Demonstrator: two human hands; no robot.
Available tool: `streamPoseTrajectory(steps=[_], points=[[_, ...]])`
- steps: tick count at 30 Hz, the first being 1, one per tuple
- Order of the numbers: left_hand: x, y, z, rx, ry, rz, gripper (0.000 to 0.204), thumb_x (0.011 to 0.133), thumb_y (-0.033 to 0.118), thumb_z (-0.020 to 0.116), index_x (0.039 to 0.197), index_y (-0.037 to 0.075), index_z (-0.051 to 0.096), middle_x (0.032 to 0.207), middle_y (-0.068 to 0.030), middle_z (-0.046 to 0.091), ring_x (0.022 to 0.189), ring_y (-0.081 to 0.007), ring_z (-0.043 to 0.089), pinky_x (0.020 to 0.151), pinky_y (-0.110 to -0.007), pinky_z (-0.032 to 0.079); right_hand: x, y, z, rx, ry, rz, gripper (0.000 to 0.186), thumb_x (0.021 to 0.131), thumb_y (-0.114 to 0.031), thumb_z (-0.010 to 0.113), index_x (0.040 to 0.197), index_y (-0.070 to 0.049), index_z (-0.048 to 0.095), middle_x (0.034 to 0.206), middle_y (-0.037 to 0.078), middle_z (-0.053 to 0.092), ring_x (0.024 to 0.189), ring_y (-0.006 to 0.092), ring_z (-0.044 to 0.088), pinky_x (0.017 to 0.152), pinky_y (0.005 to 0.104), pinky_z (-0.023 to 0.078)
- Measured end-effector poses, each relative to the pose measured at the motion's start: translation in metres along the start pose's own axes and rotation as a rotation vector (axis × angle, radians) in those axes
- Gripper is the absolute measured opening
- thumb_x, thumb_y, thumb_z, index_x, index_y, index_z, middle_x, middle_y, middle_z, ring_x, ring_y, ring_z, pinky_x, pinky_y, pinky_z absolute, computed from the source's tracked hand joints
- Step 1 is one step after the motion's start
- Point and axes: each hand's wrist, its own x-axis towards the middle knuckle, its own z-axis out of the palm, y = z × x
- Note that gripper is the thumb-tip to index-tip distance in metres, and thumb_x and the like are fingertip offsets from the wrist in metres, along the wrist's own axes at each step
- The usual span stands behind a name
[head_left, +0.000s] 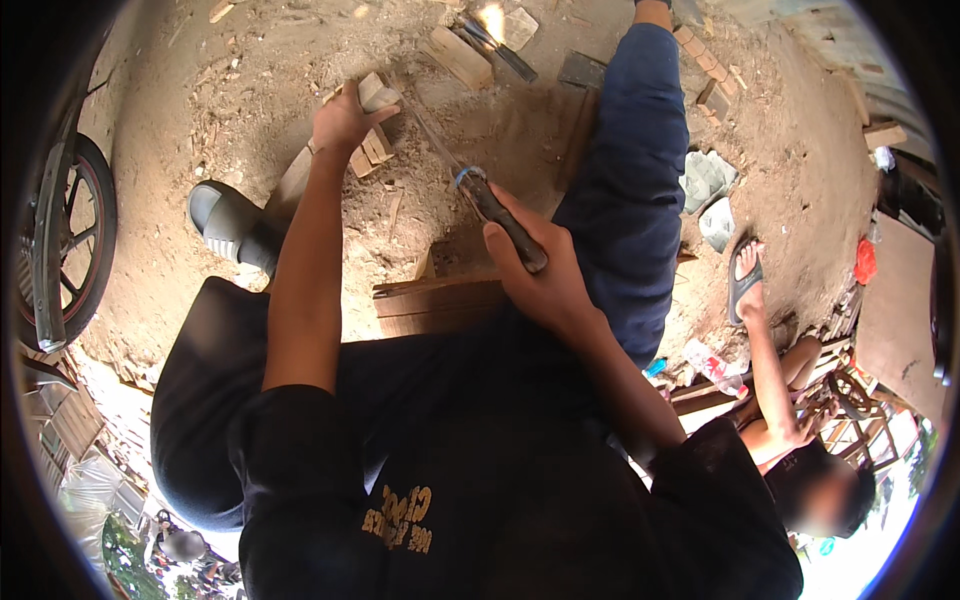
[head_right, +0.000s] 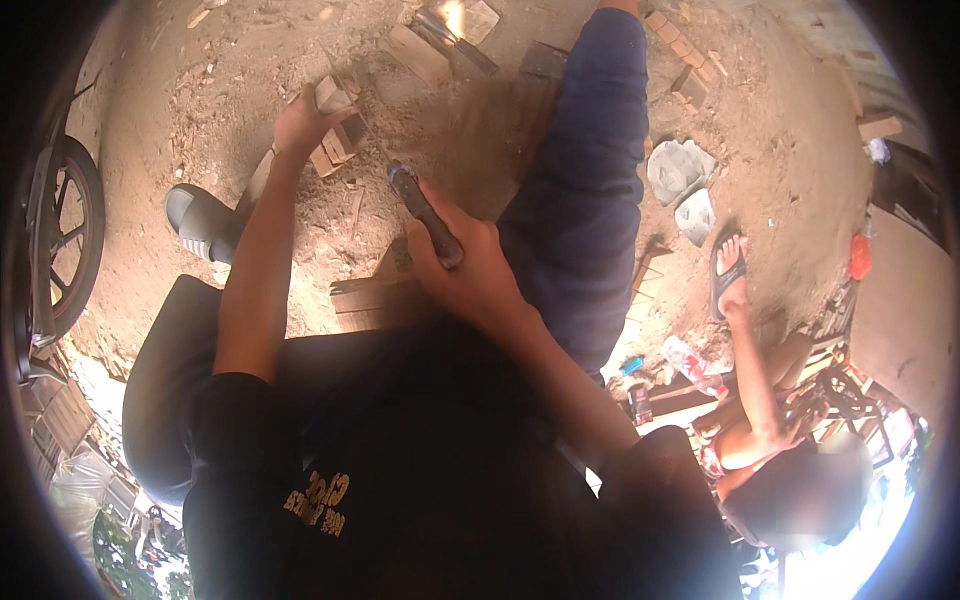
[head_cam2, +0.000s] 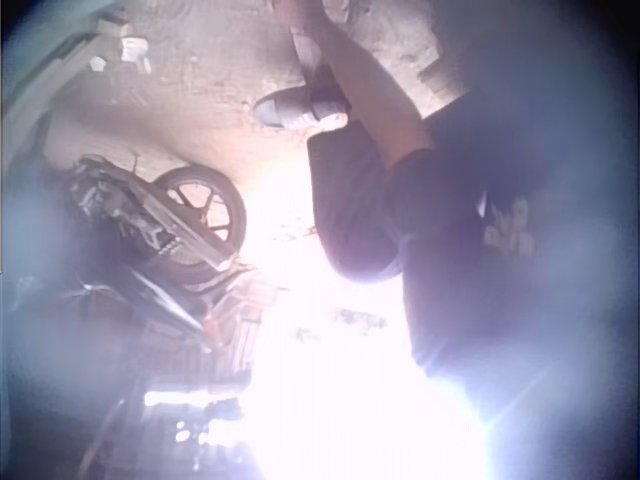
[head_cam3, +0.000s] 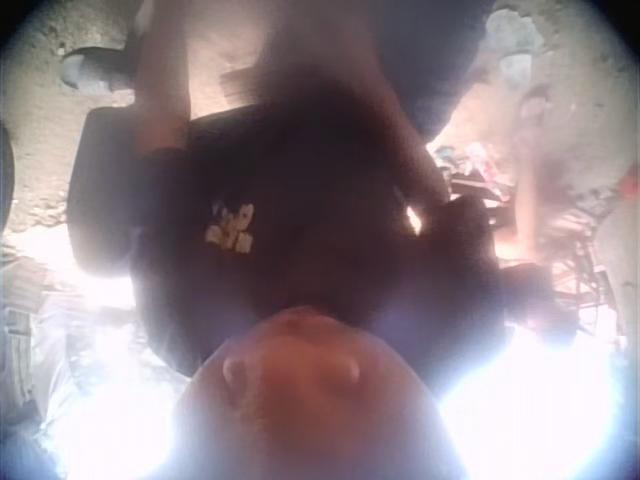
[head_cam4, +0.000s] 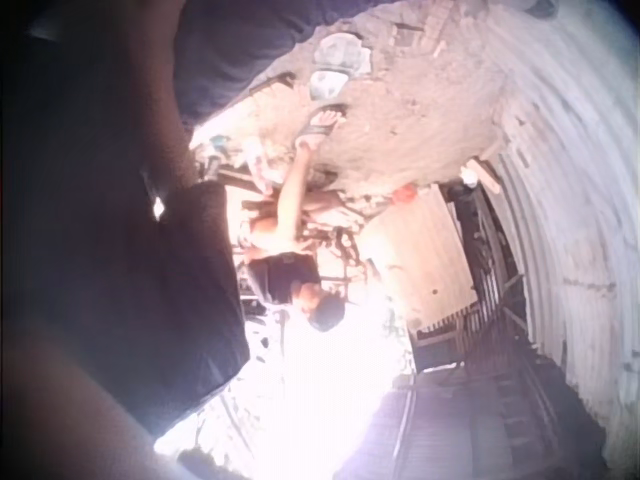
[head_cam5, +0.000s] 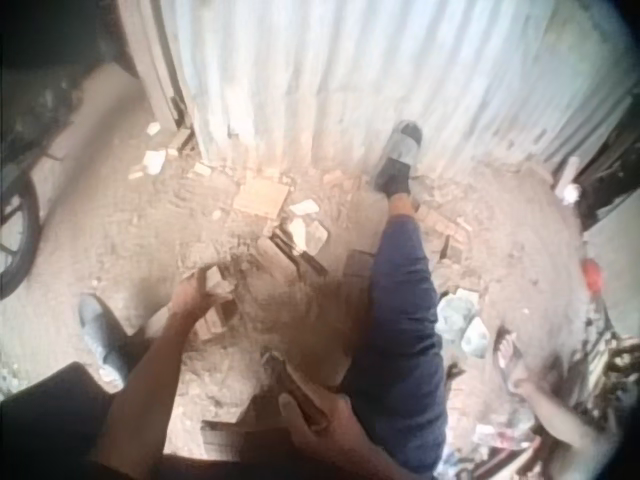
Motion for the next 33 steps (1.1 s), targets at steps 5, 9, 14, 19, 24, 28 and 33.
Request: streamPoseTrajectory(steps=[5,9,14,19,24,28,33], points=[[-0.003,0.003,0.001,0.006,-0.082,-0.042,0.09,0.069,0.076,0.067,0.124,0.005,0.053,0.085,-0.0182,0.071,0.074,-0.035,0.071,0.065,-0.044,0.057,-0.03,-0.003,-0.019,-0.025,-0.041,-0.018,0.045,0.094,-0.012,0.059,0.135,0.006,0.051,0.071,0.005,0.06,0.065,0.005,0.053,0.06,0.0251,0.044],[0.003,-0.004,-0.008,-0.016,-0.112,-0.063,0.088,0.069,0.075,0.068,0.12,0.004,0.054,0.086,-0.0214,0.071,0.08,-0.0381,0.07,0.067,-0.047,0.057,-0.015,-0.022,-0.006,-0.151,-0.039,-0.025,0.047,0.095,-0.011,0.058,0.137,0.006,0.048,0.07,0.005,0.063,0.065,0.0043,0.056,0.059,0.0238,0.044],[0.011,-0.005,0.0,0.025,-0.148,-0.074,0.086,0.07,0.073,0.069,0.119,0.005,0.054,0.087,-0.0211,0.071,0.082,-0.0392,0.07,0.067,-0.047,0.056,-0.052,-0.023,-0.023,-0.017,-0.04,0.043,0.047,0.092,-0.013,0.06,0.135,0.004,0.05,0.061,0.018,0.059,0.054,0.0226,0.064,0.059,0.0322,0.05],[0.007,-0.003,-0.009,-0.068,-0.172,-0.1,0.087,0.069,0.074,0.07,0.119,0.004,0.055,0.094,-0.0224,0.07,0.088,-0.0385,0.07,0.073,-0.047,0.056,-0.046,-0.029,-0.026,-0.02,-0.086,0.04,0.045,0.092,-0.014,0.06,0.133,0.005,0.052,0.065,0.016,0.061,0.056,0.02,0.064,0.059,0.0311,0.05],[0.016,0.006,-0.028,-0.061,-0.27,-0.121,0.098,0.067,0.074,0.071,0.128,0.001,0.052,0.103,-0.0231,0.069,0.096,-0.038,0.068,0.082,-0.046,0.054,-0.067,-0.019,-0.041,-0.006,-0.027,0.138,0.044,0.093,-0.015,0.06,0.131,0.006,0.053,0.068,0.015,0.063,0.06,0.0157,0.065,0.059,0.0295,0.049],[0.01,0.012,-0.033,-0.068,-0.25,-0.132,0.1,0.067,0.072,0.072,0.133,0.0,0.05,0.108,-0.0235,0.068,0.102,-0.0383,0.066,0.086,-0.045,0.053,-0.067,-0.024,-0.04,-0.033,-0.011,0.178,0.043,0.094,-0.015,0.06,0.131,0.006,0.054,0.068,0.013,0.063,0.062,0.011,0.062,0.06,0.0272,0.048],[0.011,0.006,-0.035,-0.074,-0.265,-0.121,0.103,0.067,0.074,0.07,0.136,0.0,0.048,0.11,-0.024,0.068,0.103,-0.0384,0.066,0.087,-0.045,0.053,-0.078,-0.036,-0.042,-0.074,0.004,0.227,0.044,0.093,-0.013,0.06,0.133,0.006,0.052,0.067,0.009,0.061,0.062,0.0075,0.058,0.06,0.0249,0.047]])
